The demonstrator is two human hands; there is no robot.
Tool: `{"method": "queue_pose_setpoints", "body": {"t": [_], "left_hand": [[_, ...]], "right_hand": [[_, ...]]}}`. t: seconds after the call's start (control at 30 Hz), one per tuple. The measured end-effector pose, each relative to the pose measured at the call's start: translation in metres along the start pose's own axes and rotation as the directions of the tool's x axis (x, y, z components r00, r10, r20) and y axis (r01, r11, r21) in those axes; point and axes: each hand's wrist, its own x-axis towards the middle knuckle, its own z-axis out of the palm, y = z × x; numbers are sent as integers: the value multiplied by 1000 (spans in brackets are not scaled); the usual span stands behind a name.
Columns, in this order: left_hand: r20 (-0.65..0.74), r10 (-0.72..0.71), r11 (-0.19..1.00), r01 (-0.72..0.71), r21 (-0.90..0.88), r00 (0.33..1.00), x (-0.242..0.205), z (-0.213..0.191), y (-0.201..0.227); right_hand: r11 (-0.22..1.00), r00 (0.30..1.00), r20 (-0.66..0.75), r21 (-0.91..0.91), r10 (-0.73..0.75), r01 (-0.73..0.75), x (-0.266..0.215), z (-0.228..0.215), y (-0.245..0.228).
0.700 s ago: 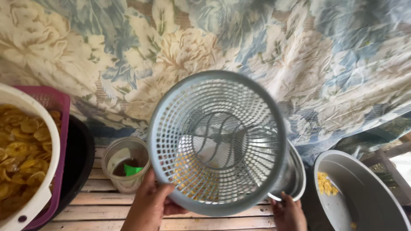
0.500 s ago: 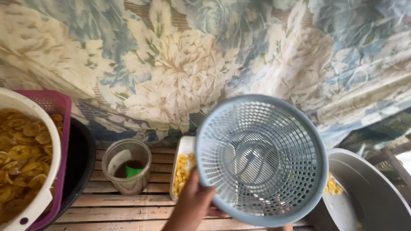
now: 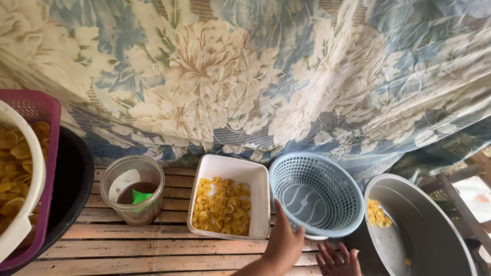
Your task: The person sorts fried banana chips by hand and using a scoop, moving them between various containers including a pink basket, white bins, and a large basin.
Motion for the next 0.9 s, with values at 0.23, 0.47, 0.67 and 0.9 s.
{"method": "queue_pose_setpoints", "body": {"t": [0.23,0.47,0.67,0.9], "left_hand": [[-22,495,822,-460,334,869,-79,-166,56],[-173,385,316,46,948,907,-102,-322,134],[-134,396,491,-86,867,908,-73,-332,91],[-187,469,603,-158,782,863,-30,-316,96]], "right_hand": [[885,929,209,-296,-306,359,22,12,7],[752,832,308,-362,-461,550,18,46,11],[504,640,268,-432,-720,748,30,57,8],[-50,299,441,-623,-846,780,-56,114,40]]}}
